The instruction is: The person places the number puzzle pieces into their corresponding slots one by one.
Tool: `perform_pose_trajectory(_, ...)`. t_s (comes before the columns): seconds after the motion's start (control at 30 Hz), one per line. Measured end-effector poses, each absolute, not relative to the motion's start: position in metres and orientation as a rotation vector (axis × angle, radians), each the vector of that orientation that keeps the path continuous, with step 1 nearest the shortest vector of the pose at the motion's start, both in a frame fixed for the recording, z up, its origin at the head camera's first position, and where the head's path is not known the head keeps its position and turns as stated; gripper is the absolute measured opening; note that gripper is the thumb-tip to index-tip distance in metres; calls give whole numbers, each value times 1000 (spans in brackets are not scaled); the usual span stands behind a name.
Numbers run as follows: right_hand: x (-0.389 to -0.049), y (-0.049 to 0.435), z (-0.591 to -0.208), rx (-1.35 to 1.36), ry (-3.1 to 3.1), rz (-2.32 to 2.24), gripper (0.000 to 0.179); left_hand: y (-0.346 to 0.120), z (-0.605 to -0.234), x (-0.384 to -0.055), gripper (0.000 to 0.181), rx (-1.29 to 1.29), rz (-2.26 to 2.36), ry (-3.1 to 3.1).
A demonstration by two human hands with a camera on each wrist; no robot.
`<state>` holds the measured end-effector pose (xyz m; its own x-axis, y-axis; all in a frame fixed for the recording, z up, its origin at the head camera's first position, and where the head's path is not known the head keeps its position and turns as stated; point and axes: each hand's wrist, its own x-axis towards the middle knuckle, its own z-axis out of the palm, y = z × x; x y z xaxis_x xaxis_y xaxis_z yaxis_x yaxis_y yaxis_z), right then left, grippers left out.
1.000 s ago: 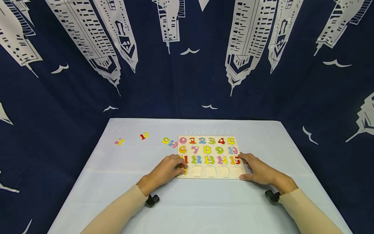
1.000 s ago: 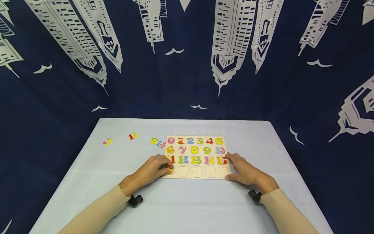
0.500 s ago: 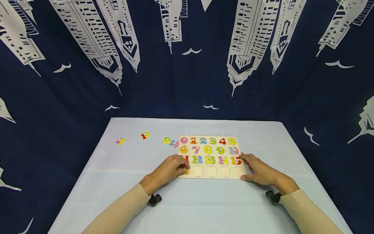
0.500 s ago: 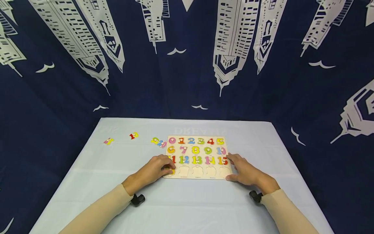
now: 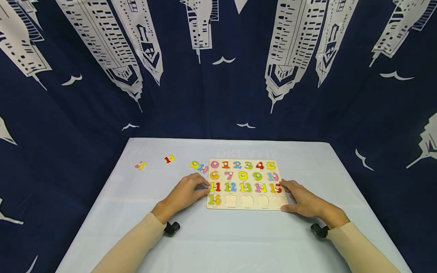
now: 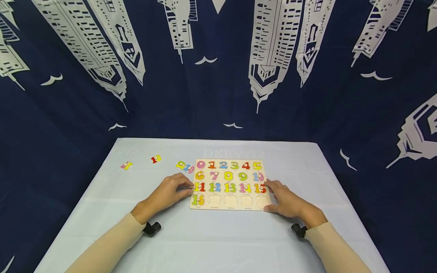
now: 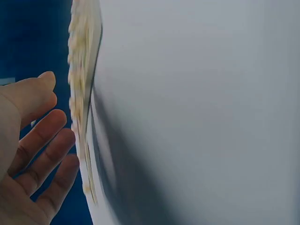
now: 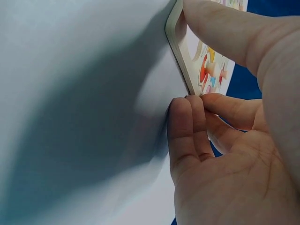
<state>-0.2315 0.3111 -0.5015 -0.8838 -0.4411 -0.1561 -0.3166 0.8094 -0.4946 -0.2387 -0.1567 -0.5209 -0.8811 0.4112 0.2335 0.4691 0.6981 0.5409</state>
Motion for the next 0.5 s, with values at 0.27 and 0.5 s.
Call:
perform_pose_trajectory(0.27, -232, 313, -503, -574, 2731, -676, 104, -213, -524, -258, 19, -427, -891, -2742)
perform_pose_trajectory(0.5, -232, 313, -503, -563, 2729, -681, 104, -267, -522, -269, 21, -137, -864, -2706)
